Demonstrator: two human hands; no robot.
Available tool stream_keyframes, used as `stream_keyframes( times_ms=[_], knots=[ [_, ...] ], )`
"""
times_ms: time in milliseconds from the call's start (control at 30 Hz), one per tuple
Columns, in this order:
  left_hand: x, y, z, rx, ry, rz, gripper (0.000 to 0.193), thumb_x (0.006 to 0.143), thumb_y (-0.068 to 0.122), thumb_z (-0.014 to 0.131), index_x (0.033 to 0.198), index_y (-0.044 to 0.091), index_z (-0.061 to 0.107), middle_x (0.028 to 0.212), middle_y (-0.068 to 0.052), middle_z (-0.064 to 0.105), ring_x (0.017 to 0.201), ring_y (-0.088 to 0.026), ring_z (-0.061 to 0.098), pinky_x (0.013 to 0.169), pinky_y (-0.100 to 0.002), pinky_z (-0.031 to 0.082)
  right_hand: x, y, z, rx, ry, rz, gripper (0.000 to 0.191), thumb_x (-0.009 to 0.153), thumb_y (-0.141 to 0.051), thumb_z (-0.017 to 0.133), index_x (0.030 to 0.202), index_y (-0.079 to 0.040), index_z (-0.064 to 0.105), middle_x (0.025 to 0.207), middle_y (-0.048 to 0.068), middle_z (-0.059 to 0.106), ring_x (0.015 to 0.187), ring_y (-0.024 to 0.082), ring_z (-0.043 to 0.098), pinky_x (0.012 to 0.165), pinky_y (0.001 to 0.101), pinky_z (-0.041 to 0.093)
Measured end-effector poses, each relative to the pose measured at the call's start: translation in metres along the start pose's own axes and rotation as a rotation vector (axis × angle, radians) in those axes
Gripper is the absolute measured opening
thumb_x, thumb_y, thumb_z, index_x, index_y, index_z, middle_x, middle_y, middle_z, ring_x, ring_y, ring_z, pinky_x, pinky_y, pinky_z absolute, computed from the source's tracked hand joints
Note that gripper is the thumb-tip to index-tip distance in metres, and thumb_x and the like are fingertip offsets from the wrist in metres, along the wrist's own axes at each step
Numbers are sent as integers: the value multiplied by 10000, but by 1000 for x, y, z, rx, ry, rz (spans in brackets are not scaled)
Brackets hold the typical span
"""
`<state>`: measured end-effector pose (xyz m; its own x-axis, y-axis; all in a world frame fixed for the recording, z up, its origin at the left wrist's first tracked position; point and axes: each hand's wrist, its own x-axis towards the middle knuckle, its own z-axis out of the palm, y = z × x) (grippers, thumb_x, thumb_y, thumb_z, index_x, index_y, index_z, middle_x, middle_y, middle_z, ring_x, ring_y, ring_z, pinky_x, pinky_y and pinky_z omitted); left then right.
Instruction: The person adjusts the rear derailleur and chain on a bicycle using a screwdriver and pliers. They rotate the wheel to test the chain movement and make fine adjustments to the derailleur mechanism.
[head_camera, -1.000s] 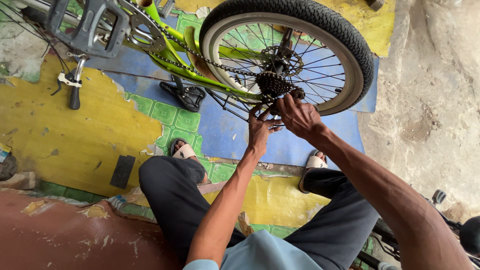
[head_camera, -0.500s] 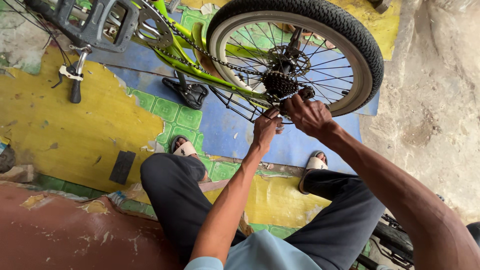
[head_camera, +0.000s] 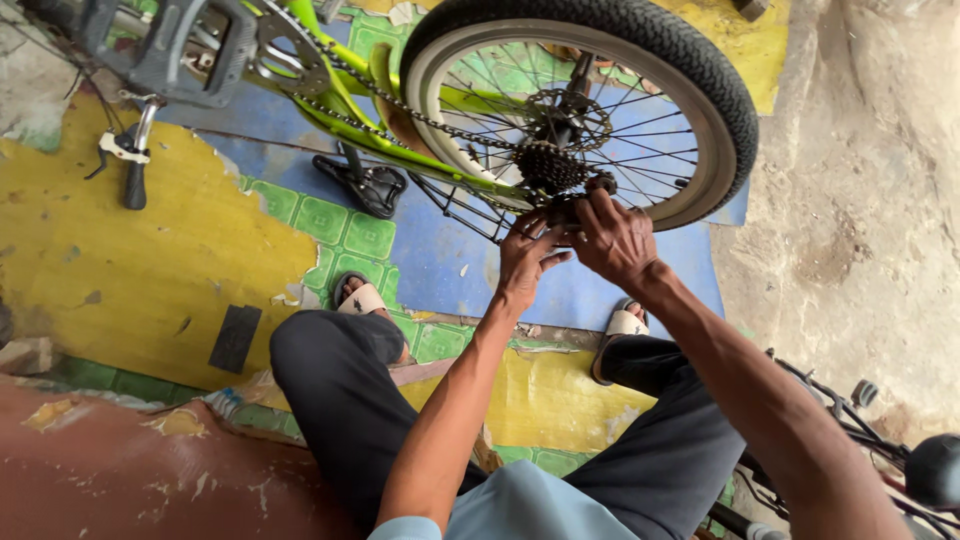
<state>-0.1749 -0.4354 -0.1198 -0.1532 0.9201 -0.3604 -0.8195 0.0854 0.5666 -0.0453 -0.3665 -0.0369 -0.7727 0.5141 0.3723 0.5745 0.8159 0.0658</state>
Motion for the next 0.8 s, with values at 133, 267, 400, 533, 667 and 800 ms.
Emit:
stream_keyframes(
  times_ms=[133,267,400,533,667,800],
  knots=[
    [12,-10,15,109,187,21,401,844,72,772,1217,13,637,1098,-109,741,842,-194,749,649,-327,636,-11,-2,1,30,-82,120,258,829,-213,791,975,-81,625,947,95,596,834,267,641,689,446,506],
    [19,-14,17,31,143,61,363,835,22,791,1169,-7,653,1066,-148,742,801,-224,727,644,-327,615,-23,0,-5,-28,16,247,480,708,-362,858,998,-53,631,1061,161,626,1031,340,579,869,478,408],
    [18,-19,17,29,140,74,310,861,-7,786,1137,-20,648,1072,-152,725,878,-209,727,748,-323,644,-30,3,-5,32,40,398,716,715,-453,887,1160,36,613,1072,167,606,1046,331,554,1029,522,370],
    [21,-24,22,13,105,100,309,881,-25,758,1160,-17,627,1126,-144,710,932,-199,720,780,-326,637,-32,11,-2,-6,-87,412,584,713,-450,889,1010,-16,636,954,142,629,965,337,585,932,520,431],
    [22,-29,27,30,65,90,323,884,-38,736,1178,-19,603,1155,-170,711,913,-236,730,746,-342,636,-35,28,-8,96,-153,397,525,728,-449,878,936,-27,645,865,136,650,896,347,623,739,494,490],
    [20,-35,31,7,4,84,377,903,-44,722,1258,-22,599,1207,-178,702,934,-259,720,744,-331,622,-44,32,-14,75,-90,360,507,751,-465,863,862,-34,621,811,137,646,809,342,651,671,487,517]
  ],
)
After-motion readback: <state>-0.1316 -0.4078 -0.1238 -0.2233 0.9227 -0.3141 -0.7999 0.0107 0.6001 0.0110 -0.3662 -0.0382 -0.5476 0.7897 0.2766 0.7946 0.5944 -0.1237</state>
